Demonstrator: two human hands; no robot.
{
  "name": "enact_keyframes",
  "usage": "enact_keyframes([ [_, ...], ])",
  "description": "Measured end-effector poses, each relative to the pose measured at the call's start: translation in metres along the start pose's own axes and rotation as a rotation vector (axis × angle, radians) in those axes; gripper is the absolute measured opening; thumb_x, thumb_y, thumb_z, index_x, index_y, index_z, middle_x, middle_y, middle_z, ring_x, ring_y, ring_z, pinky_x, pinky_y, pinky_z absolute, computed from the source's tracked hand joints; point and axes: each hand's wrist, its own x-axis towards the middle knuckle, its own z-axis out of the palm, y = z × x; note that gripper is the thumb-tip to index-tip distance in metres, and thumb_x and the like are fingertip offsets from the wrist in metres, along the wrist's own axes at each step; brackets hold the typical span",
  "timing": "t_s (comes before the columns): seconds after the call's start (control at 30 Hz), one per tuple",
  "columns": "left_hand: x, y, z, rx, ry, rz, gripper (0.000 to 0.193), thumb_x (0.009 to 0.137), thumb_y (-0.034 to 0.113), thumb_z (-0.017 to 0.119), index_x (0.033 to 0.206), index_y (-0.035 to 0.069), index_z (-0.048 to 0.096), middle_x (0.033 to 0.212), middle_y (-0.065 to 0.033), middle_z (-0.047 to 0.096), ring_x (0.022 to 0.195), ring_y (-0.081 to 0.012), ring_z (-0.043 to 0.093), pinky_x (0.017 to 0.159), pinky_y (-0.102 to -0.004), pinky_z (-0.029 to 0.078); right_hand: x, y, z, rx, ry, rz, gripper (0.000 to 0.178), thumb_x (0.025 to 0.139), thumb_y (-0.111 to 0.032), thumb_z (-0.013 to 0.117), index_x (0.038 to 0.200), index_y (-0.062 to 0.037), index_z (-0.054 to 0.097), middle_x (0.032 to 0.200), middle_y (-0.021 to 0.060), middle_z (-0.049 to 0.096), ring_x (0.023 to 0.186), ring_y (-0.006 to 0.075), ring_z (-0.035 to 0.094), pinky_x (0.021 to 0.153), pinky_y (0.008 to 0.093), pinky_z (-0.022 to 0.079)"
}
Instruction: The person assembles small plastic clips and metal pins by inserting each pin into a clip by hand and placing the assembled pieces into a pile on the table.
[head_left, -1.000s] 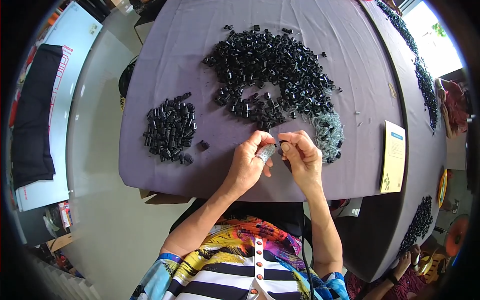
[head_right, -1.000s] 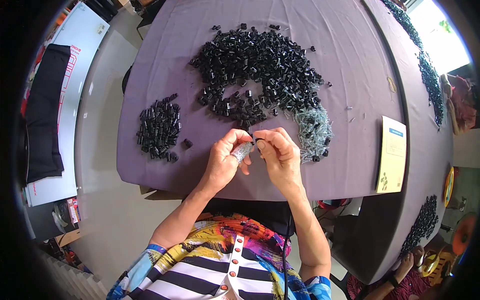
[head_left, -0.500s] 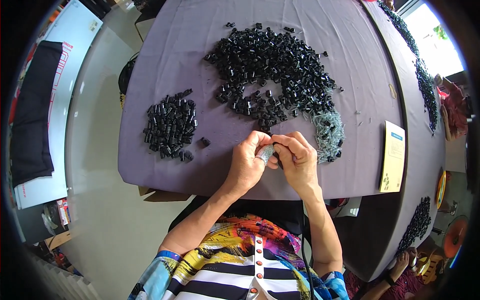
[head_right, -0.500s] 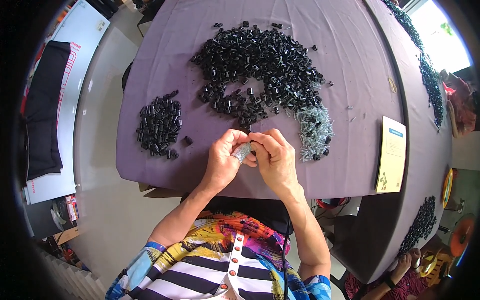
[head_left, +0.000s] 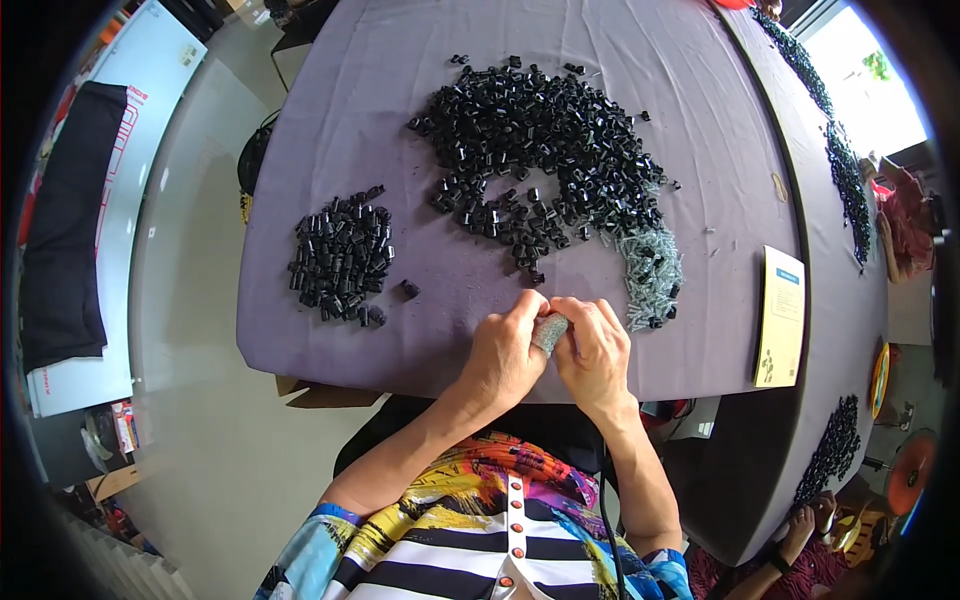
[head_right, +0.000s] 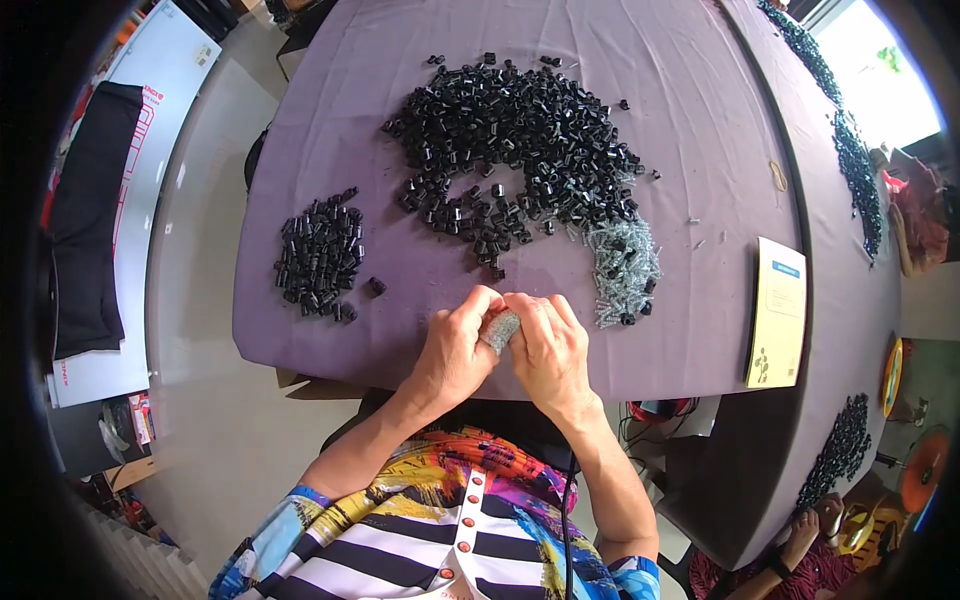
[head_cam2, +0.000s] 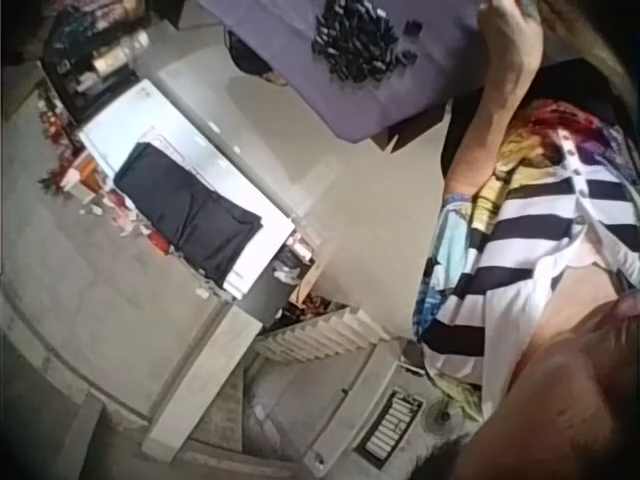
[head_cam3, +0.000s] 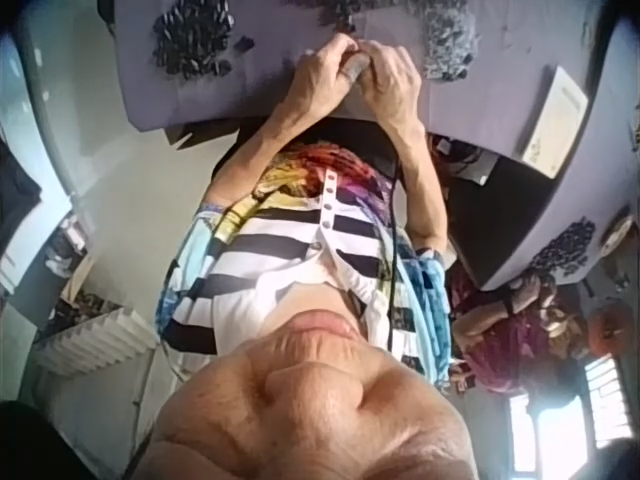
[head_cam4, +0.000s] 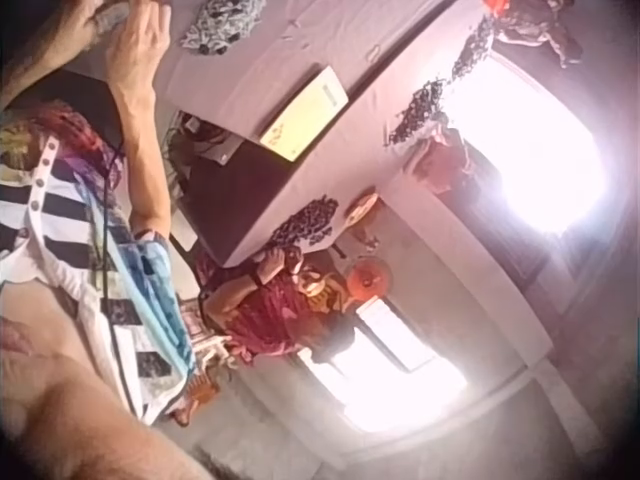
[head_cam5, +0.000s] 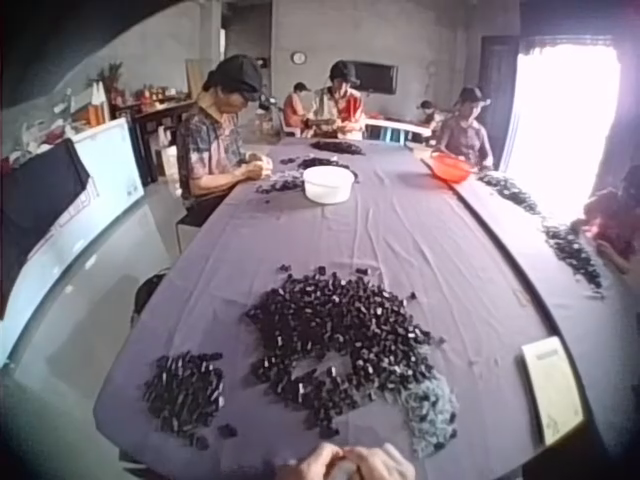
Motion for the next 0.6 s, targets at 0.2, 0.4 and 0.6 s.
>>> enact_keyframes([
  [0.2,0.007,-0.021,0.007,-0.322,0.043,0.001,0.012,0.083,-0.009,0.053,0.088,0.002,0.057,0.073,0.0016,0.059,0.065,-0.0043,0.055,0.053,-0.0212,0.043,-0.004,0.003,0.004,-0.005,-0.035,0.011,0.032,0.071,0.005,0.062,0.102,-0.0028,0.06,0.088,0.01,0.062,0.078,0.0281,0.057,0.07,0.0365,0.048],
  [0.4,0.004,-0.013,0.006,-0.341,0.007,-0.143,0.012,0.086,-0.006,0.05,0.084,0.004,0.058,0.067,0.0006,0.059,0.05,-0.0023,0.05,0.038,-0.0189,0.038,-0.01,0.009,0.005,0.047,0.078,0.052,0.026,0.071,0.003,0.065,0.095,-0.0039,0.067,0.087,0.0083,0.059,0.078,0.0269,0.054,0.068,0.0362,0.046],
  [0.6,0.004,-0.007,0.002,-0.419,-0.047,-0.248,0.013,0.086,-0.006,0.051,0.083,0.003,0.059,0.066,-0.0004,0.059,0.049,-0.0033,0.052,0.039,-0.0193,0.043,-0.013,0.008,0.008,0.022,0.076,0.07,0.022,0.072,0.003,0.065,0.092,-0.005,0.067,0.083,0.007,0.058,0.076,0.0266,0.052,0.066,0.0357,0.045],
])
